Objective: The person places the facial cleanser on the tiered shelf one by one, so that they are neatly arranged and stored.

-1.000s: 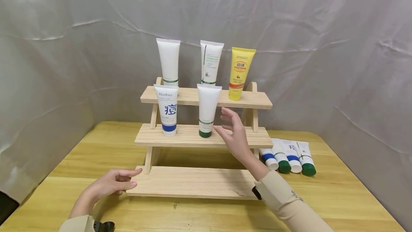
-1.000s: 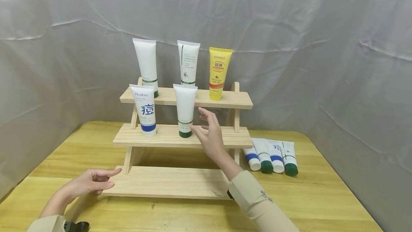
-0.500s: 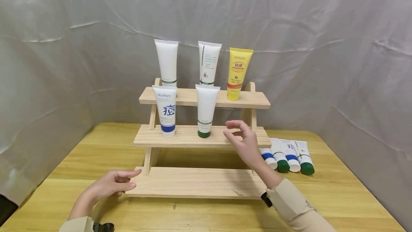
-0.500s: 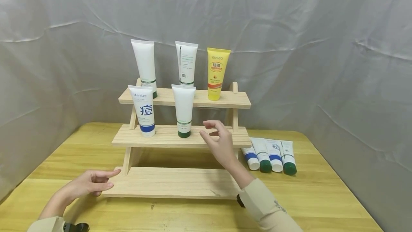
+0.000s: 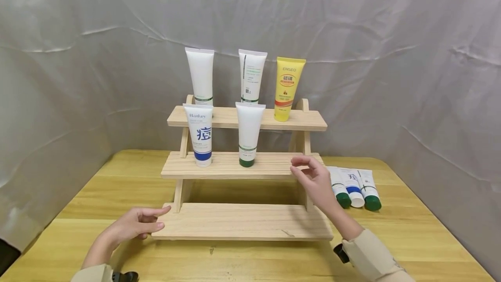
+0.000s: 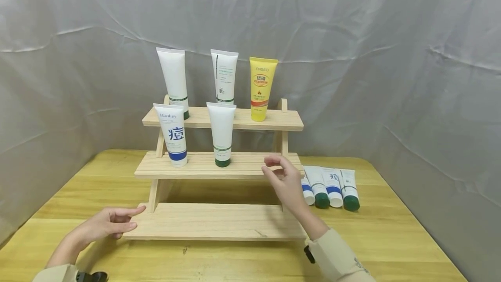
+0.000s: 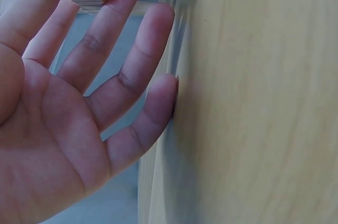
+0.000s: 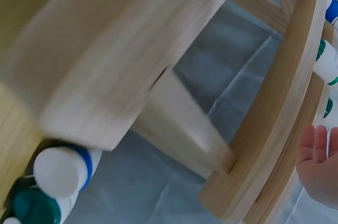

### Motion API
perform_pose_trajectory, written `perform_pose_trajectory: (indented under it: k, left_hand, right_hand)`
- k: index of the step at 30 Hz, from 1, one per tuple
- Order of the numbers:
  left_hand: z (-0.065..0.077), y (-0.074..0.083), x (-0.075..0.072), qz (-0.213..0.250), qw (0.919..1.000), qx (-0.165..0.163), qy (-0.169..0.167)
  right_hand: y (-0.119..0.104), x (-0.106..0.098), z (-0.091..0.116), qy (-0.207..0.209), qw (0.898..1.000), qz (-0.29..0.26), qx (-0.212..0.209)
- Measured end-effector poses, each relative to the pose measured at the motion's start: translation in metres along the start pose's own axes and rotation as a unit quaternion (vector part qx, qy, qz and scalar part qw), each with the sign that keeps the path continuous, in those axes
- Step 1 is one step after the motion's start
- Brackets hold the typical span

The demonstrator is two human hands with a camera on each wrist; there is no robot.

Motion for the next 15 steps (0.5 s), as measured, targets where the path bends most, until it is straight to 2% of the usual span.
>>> perform_pose_trajectory:
  k: [7,15]
  left_hand:
    - [0.0,0.0,0.0,0.006,1.0,0.0,-0.003]
    - [-0.001,-0.002,-0.001,0.024,0.9997,0.003,-0.008]
  right_hand:
    - [-0.003,-0.015,0.005,-0.009,0.999,0.023,-0.021]
    - [0.002,-0.035,0.014,-0.018,0.999,0.042,-0.005]
Point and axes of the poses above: each hand's wrist, its own z-axis away from the middle knuckle, its own x-axis out of the palm, y = z × x, the point moved 4 cm from there along -z, towards the middle knuckle, and after that the axes turned 14 degrees about -x, right-handed, at the moved point
